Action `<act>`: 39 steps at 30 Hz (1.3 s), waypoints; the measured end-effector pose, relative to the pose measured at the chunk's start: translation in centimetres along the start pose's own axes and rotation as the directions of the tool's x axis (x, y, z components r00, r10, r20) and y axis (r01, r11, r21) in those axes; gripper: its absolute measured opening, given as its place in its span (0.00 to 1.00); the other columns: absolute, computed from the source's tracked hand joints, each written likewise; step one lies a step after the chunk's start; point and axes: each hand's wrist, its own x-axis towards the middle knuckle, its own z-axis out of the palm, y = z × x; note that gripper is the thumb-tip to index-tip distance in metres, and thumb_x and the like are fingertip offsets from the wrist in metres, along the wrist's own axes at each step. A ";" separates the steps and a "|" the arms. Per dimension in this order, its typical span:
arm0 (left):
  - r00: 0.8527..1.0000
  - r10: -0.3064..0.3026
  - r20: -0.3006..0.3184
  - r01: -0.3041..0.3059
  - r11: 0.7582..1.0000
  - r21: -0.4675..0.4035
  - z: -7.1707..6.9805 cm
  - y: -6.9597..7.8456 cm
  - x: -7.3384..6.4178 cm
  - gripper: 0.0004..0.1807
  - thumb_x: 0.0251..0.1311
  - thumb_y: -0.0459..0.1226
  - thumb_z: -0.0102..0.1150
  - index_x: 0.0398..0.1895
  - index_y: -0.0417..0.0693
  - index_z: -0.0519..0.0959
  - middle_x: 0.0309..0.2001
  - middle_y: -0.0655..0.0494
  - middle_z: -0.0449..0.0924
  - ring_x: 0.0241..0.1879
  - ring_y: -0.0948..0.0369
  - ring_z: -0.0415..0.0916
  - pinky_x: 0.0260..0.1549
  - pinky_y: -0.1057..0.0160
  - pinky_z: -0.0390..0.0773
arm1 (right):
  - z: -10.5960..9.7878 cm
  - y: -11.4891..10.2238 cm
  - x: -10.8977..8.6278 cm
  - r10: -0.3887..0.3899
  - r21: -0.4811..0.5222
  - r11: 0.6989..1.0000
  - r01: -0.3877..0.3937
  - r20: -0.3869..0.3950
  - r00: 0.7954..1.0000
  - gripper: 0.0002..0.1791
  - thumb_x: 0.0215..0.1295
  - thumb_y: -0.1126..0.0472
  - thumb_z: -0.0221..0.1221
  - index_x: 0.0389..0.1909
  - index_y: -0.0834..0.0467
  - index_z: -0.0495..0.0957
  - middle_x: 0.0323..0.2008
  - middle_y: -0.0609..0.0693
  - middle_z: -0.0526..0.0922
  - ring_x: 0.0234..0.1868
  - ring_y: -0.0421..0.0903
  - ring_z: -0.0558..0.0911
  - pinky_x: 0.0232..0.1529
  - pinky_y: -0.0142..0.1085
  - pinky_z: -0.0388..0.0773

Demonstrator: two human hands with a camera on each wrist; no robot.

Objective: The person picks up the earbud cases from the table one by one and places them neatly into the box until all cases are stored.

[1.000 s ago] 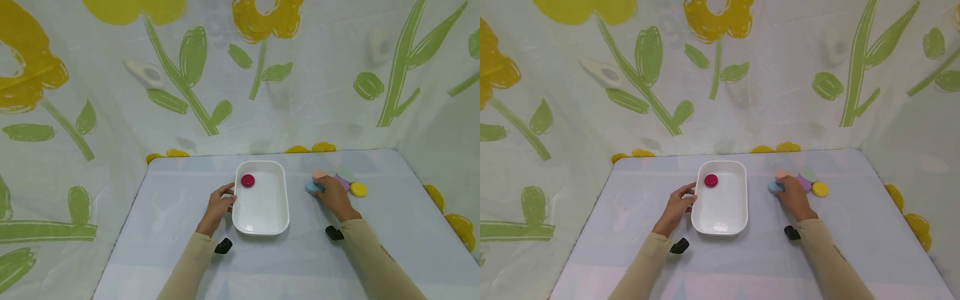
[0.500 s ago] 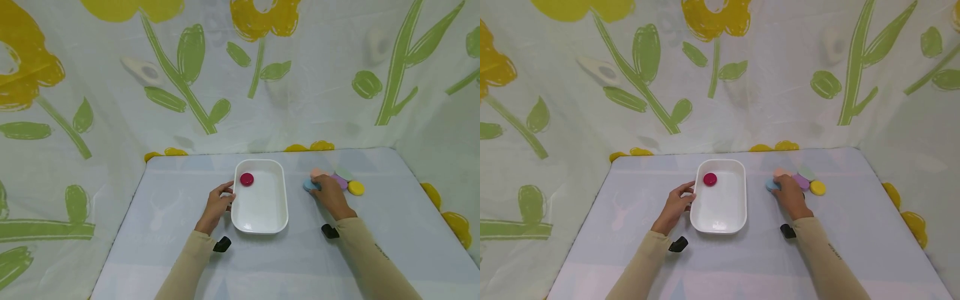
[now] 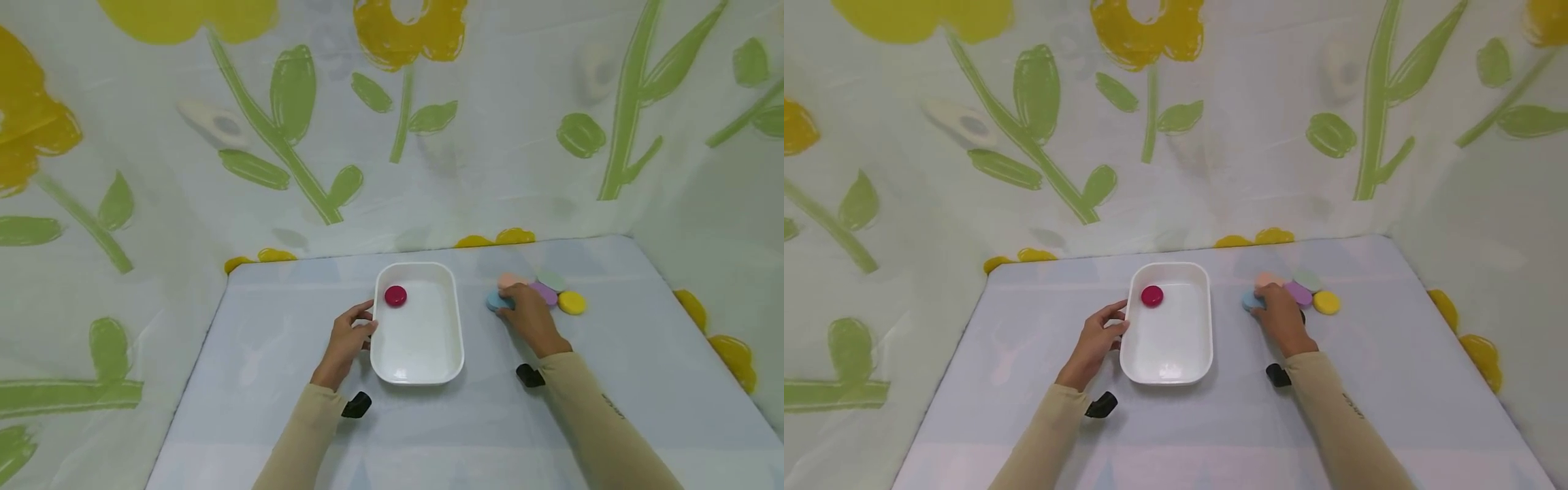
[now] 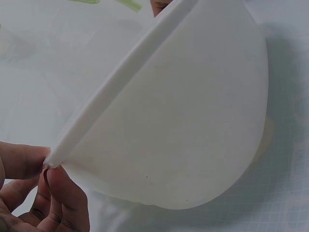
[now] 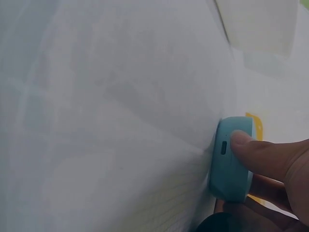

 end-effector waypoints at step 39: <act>0.997 0.039 0.064 -0.034 0.996 -0.077 -0.3 0.1 -0.2 0.26 0.73 0.28 0.59 0.73 0.45 0.76 0.54 0.44 0.75 0.34 0.56 0.78 0.28 0.64 0.81 | -0.8 -4.6 0.1 0.032 0.069 0.997 -0.033 0.003 0.999 0.27 0.70 0.66 0.69 0.66 0.70 0.77 0.63 0.69 0.79 0.57 0.65 0.80 0.61 0.59 0.80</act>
